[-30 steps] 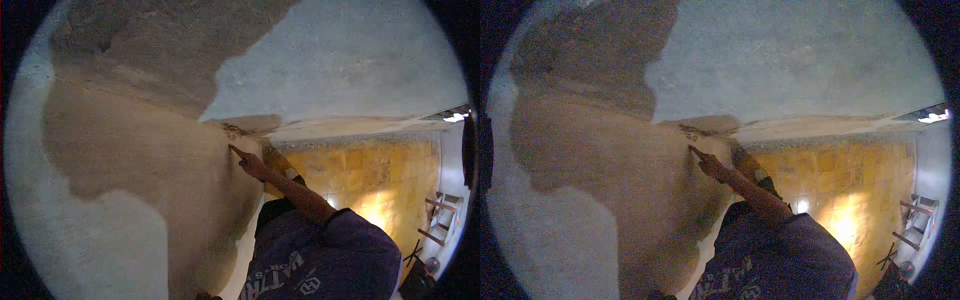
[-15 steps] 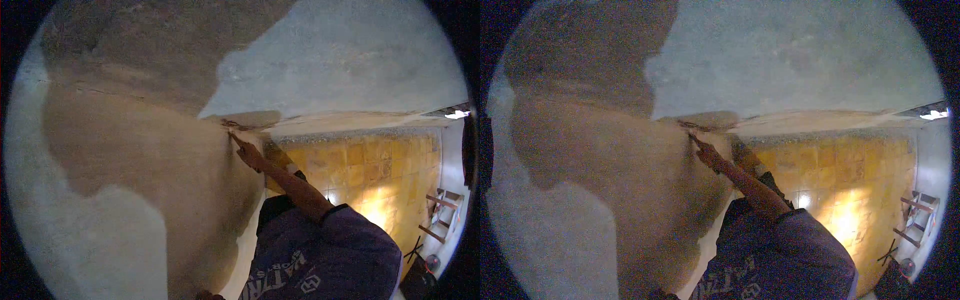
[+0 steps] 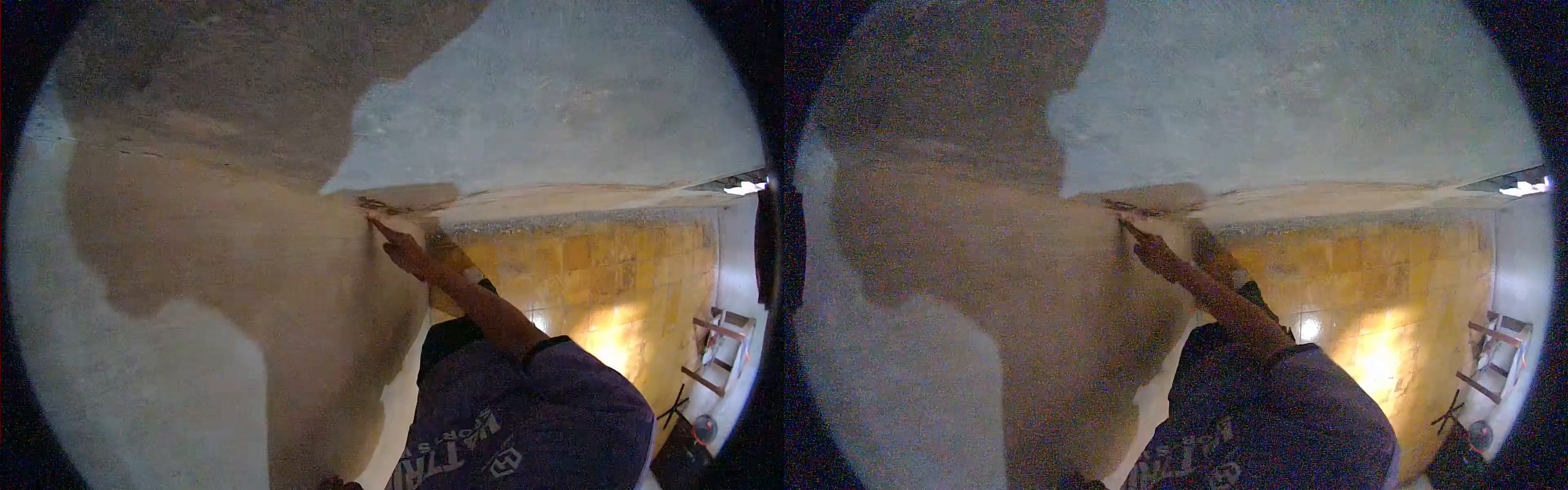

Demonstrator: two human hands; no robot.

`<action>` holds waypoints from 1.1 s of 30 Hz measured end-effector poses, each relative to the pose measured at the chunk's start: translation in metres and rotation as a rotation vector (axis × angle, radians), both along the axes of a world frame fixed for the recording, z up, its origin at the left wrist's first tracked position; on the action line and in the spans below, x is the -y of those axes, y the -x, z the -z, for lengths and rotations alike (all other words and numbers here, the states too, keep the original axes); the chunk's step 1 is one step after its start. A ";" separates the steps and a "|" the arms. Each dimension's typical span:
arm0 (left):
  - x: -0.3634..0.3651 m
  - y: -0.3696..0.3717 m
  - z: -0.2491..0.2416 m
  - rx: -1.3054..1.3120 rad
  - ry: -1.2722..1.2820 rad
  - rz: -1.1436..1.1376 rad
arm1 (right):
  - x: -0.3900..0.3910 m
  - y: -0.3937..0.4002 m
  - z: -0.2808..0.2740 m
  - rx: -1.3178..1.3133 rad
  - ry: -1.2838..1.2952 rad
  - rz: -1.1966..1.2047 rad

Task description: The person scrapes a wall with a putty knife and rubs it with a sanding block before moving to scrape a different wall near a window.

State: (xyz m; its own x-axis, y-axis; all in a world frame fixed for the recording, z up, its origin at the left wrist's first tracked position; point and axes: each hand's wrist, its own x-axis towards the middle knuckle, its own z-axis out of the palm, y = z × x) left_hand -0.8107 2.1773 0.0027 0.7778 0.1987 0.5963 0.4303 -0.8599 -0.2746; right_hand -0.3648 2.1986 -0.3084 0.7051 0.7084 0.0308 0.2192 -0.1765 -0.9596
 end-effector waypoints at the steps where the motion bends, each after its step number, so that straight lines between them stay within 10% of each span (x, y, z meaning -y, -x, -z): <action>1: 0.004 0.001 0.000 -0.004 0.003 -0.002 | -0.003 -0.002 0.011 0.066 -0.046 0.053; 4: 0.000 -0.001 0.000 -0.003 -0.011 0.010 | 0.013 0.007 -0.028 -0.223 0.114 -0.119; 26: -0.017 -0.005 -0.002 0.003 -0.071 0.031 | -0.003 -0.003 0.010 -0.051 0.008 -0.051; 29: -0.011 -0.002 -0.006 -0.010 -0.074 0.017 | 0.016 -0.006 -0.053 -0.454 -0.040 -0.137; 33: -0.012 -0.005 -0.004 0.006 -0.094 0.012 | 0.009 0.001 -0.038 -0.189 0.060 -0.107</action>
State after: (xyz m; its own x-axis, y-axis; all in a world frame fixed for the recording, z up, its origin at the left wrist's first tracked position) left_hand -0.8062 2.1893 0.0068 0.7761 0.1326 0.6165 0.4220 -0.8358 -0.3514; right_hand -0.3662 2.1900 -0.2706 0.6149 0.7762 -0.1392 0.0569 -0.2197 -0.9739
